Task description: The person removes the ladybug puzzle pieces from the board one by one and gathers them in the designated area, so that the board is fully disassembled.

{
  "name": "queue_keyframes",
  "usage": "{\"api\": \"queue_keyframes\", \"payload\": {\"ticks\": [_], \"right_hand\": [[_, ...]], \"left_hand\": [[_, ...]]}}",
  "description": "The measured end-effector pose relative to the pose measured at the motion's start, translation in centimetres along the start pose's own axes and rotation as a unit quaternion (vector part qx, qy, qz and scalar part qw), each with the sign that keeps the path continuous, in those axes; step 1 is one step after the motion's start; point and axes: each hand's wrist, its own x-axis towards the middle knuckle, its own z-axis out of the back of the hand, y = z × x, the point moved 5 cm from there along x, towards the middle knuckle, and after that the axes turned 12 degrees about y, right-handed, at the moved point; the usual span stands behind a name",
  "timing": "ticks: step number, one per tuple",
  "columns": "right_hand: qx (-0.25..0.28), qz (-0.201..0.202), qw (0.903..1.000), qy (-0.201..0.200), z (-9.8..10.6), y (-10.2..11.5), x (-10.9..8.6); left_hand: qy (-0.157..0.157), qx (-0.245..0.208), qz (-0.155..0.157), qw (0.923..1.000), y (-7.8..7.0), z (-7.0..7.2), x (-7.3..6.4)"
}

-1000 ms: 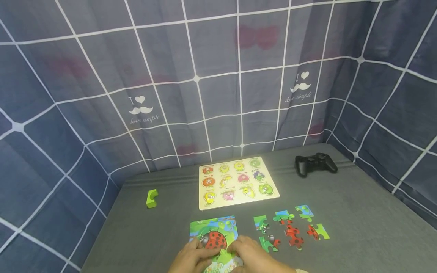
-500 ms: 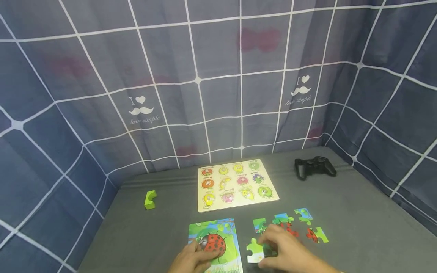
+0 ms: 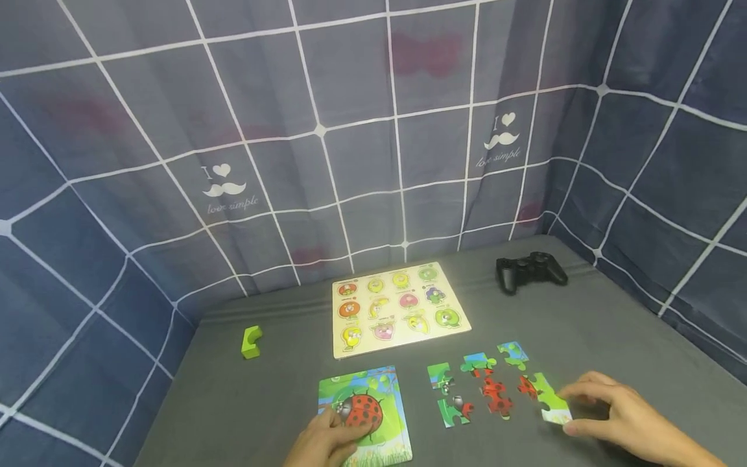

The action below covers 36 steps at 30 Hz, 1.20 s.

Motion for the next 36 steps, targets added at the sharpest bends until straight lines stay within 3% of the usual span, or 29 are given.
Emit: {"api": "queue_keyframes", "payload": {"ticks": [3, 6, 12, 18, 30, 36], "right_hand": [[-0.009, -0.011, 0.9999, -0.008, 0.8, -0.8, -1.4], [-0.017, 0.002, 0.9998, -0.012, 1.0, -1.2, -2.4], [-0.013, 0.049, 0.998, 0.039, 0.2, -1.7, -2.0], [-0.012, 0.061, 0.9952, 0.075, -0.1, -1.7, -1.5], [-0.014, 0.056, 0.9948, 0.084, -0.3, -1.8, -1.1], [-0.026, 0.069, 0.9951, 0.067, -0.5, -1.6, -1.1]], "left_hand": [[-0.018, 0.0, -0.022, 0.9996, -0.2, 0.0, 0.1], [-0.02, -0.002, -0.023, 0.9995, -0.2, -0.2, 0.3], [-0.005, -0.007, -0.009, 0.9999, 0.2, -0.5, 0.3], [-0.024, 0.011, -0.038, 0.9989, -0.2, -0.3, 0.3], [-0.047, 0.032, -0.065, 0.9962, 0.1, -0.6, 0.2], [-0.023, 0.025, -0.047, 0.9983, 0.2, -0.5, 0.2]]}}
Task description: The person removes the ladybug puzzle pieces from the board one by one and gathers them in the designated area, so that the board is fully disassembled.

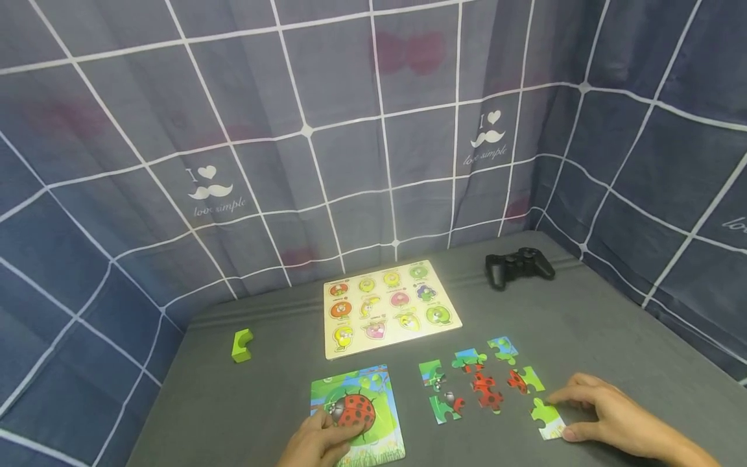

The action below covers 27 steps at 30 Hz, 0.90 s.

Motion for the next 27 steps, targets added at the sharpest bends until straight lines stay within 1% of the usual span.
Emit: {"api": "queue_keyframes", "payload": {"ticks": [4, 11, 13, 17, 19, 22, 23, 24, 25, 27], "right_hand": [[-0.007, 0.006, 0.9999, -0.006, -0.1, 0.1, 0.1], [-0.009, 0.013, 0.9999, 0.003, -0.4, 0.0, 0.2], [-0.008, 0.015, 0.9998, 0.004, -0.4, 0.0, 0.2], [-0.001, 0.016, 0.9999, 0.005, -0.4, -0.1, 0.3], [0.006, 0.015, 0.9998, 0.008, -0.4, -0.1, 0.3], [0.005, 0.018, 0.9998, 0.0, -0.2, 0.2, 0.5], [0.008, 0.018, 0.9998, 0.0, -0.1, 0.4, 0.8], [0.004, 0.027, 0.9996, -0.008, -0.1, 0.7, 1.3], [-0.004, 0.036, 0.9992, -0.015, -0.1, 1.3, 2.1], [-0.01, 0.053, 0.9984, -0.019, -0.5, 2.9, 4.3]], "left_hand": [[0.011, -0.015, 0.008, 0.9998, 0.0, 0.0, -0.1], [0.006, 0.004, 0.006, 1.0, -0.2, 0.1, 0.0], [0.011, -0.003, 0.009, 0.9999, -0.3, 0.1, 0.0], [0.028, -0.027, 0.026, 0.9989, -0.2, 0.2, 0.1], [0.028, -0.033, 0.031, 0.9986, -0.3, 0.2, 0.0], [0.026, -0.038, 0.033, 0.9984, -0.3, 0.2, 0.1], [0.026, -0.043, 0.035, 0.9981, -0.2, 0.1, 0.1], [0.022, -0.041, 0.028, 0.9985, -0.2, 0.1, 0.1], [0.019, -0.042, 0.027, 0.9986, -0.2, 0.1, 0.1], [0.017, -0.047, 0.026, 0.9984, 0.0, 0.1, 0.1]]}}
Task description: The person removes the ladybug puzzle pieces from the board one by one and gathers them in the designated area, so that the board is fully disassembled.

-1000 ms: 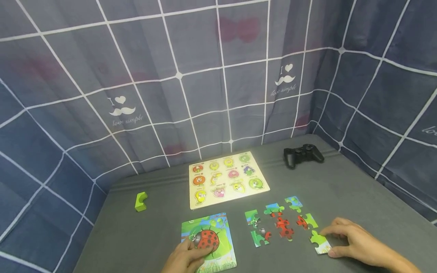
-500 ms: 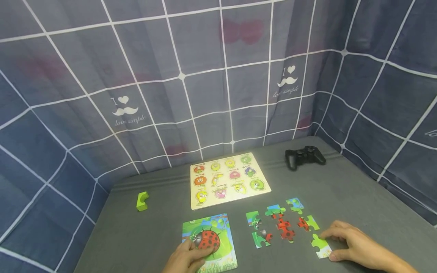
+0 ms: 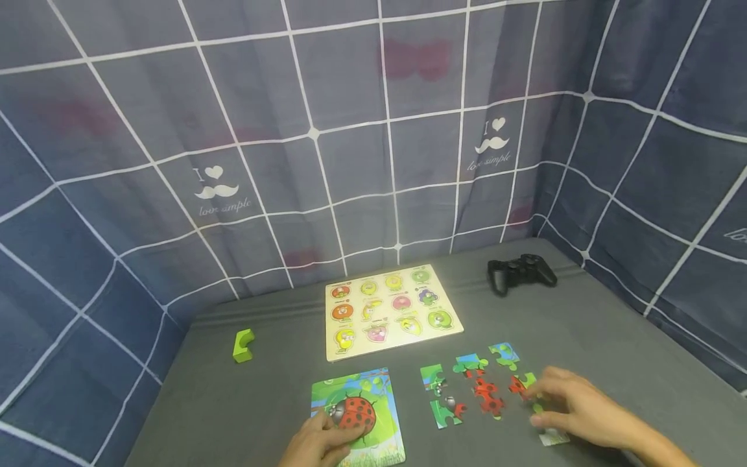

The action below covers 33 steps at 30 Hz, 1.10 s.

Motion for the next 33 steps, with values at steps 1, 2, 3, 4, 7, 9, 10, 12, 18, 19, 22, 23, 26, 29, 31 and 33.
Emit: {"api": "queue_keyframes", "payload": {"ticks": [1, 2, 3, 4, 7, 9, 10, 12, 18, 19, 22, 23, 26, 29, 31, 33], "right_hand": [[-0.004, 0.007, 1.0, 0.005, -0.5, 0.9, 1.5], [-0.005, 0.013, 0.9998, 0.012, -1.1, 1.8, 3.1], [-0.008, 0.021, 0.9995, 0.021, -1.9, 3.0, 4.7], [0.0, 0.018, 0.999, 0.041, -2.9, 4.1, 6.3], [0.021, 0.008, 0.9942, 0.106, -6.1, 7.6, 10.5], [0.034, 0.008, 0.9893, 0.142, -8.2, 9.6, 12.6], [0.037, 0.007, 0.9875, 0.153, -9.1, 10.3, 13.3], [0.041, 0.0, 0.9844, 0.171, -10.5, 11.4, 14.1], [0.044, -0.026, 0.9832, 0.176, -12.2, 12.4, 14.6], [0.041, -0.023, 0.9841, 0.171, -12.2, 12.6, 14.8], [0.029, -0.02, 0.9865, 0.16, -12.1, 13.0, 15.1], [0.03, -0.021, 0.9869, 0.157, -12.1, 13.1, 15.1], [0.028, -0.015, 0.9884, 0.149, -12.1, 13.5, 15.0], [0.014, -0.002, 0.9897, 0.142, -12.2, 13.8, 15.0], [0.005, -0.001, 0.9897, 0.143, -12.5, 14.0, 15.0], [-0.004, -0.005, 0.989, 0.147, -12.7, 14.2, 15.1]], "left_hand": [[-0.005, 0.001, -0.003, 1.0, 0.1, 0.0, -0.1], [-0.01, -0.001, -0.003, 0.9999, 0.2, 0.0, -0.2], [-0.016, 0.004, -0.007, 0.9998, 0.3, 0.0, -0.3], [-0.018, 0.003, -0.005, 0.9998, 0.4, 0.0, -0.3], [-0.023, 0.007, -0.009, 0.9997, 0.5, -0.1, -0.2], [-0.019, 0.004, -0.017, 0.9997, 0.4, -0.3, 0.0], [-0.013, -0.001, -0.02, 0.9997, 0.3, -0.4, 0.2], [-0.001, -0.002, -0.031, 0.9995, 0.0, -0.6, 0.5], [-0.008, -0.005, -0.058, 0.9982, -0.6, -0.2, 0.3], [-0.013, -0.005, -0.054, 0.9984, -0.6, -0.1, 0.2], [-0.025, -0.007, -0.035, 0.999, -0.6, 0.2, 0.1], [-0.031, -0.001, -0.032, 0.999, -0.7, 0.3, 0.1], [-0.044, 0.008, -0.025, 0.9987, -0.8, 0.3, 0.1], [-0.049, 0.008, -0.018, 0.9986, -0.7, 0.2, 0.0], [-0.044, 0.005, -0.013, 0.9989, -0.6, 0.2, -0.1], [-0.038, 0.012, -0.012, 0.9991, -0.6, 0.1, -0.2]]}}
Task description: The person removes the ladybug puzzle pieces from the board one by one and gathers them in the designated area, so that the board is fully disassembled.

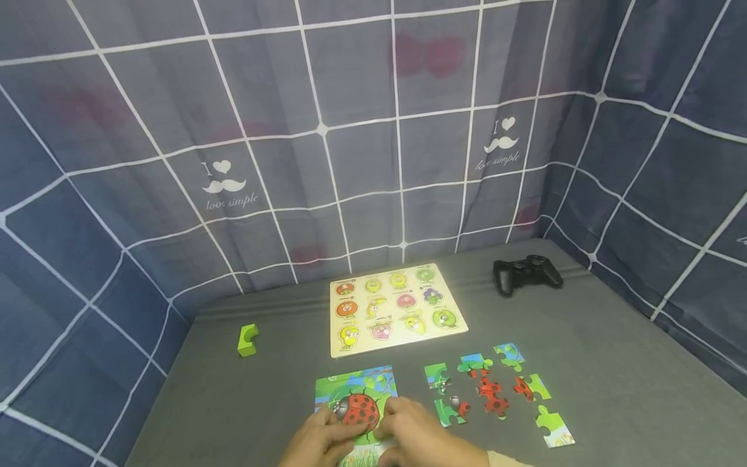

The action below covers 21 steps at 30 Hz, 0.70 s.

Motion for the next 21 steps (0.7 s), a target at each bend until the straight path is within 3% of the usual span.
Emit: {"api": "queue_keyframes", "payload": {"ticks": [3, 8, 11, 15, 21], "right_hand": [[-0.007, -0.012, 0.9999, 0.009, -0.3, 0.2, 0.2], [-0.022, -0.018, 0.9994, 0.016, -0.5, 0.4, 0.4], [-0.018, -0.025, 0.9994, 0.017, -0.6, 0.3, 0.4], [0.038, -0.054, 0.9974, 0.027, -0.7, 0.0, 0.4], [0.107, -0.082, 0.9904, 0.03, -0.9, -0.3, 0.5]], "left_hand": [[0.02, 0.0, 0.01, 0.9998, 0.1, 0.0, -0.1], [0.071, -0.041, 0.036, 0.996, 0.7, 0.0, -0.2], [0.083, -0.049, 0.017, 0.9952, 1.0, 0.2, -0.2], [0.079, -0.061, 0.006, 0.995, 1.3, 0.3, -0.2], [0.08, -0.089, 0.023, 0.9925, 1.3, 0.5, -0.1]]}}
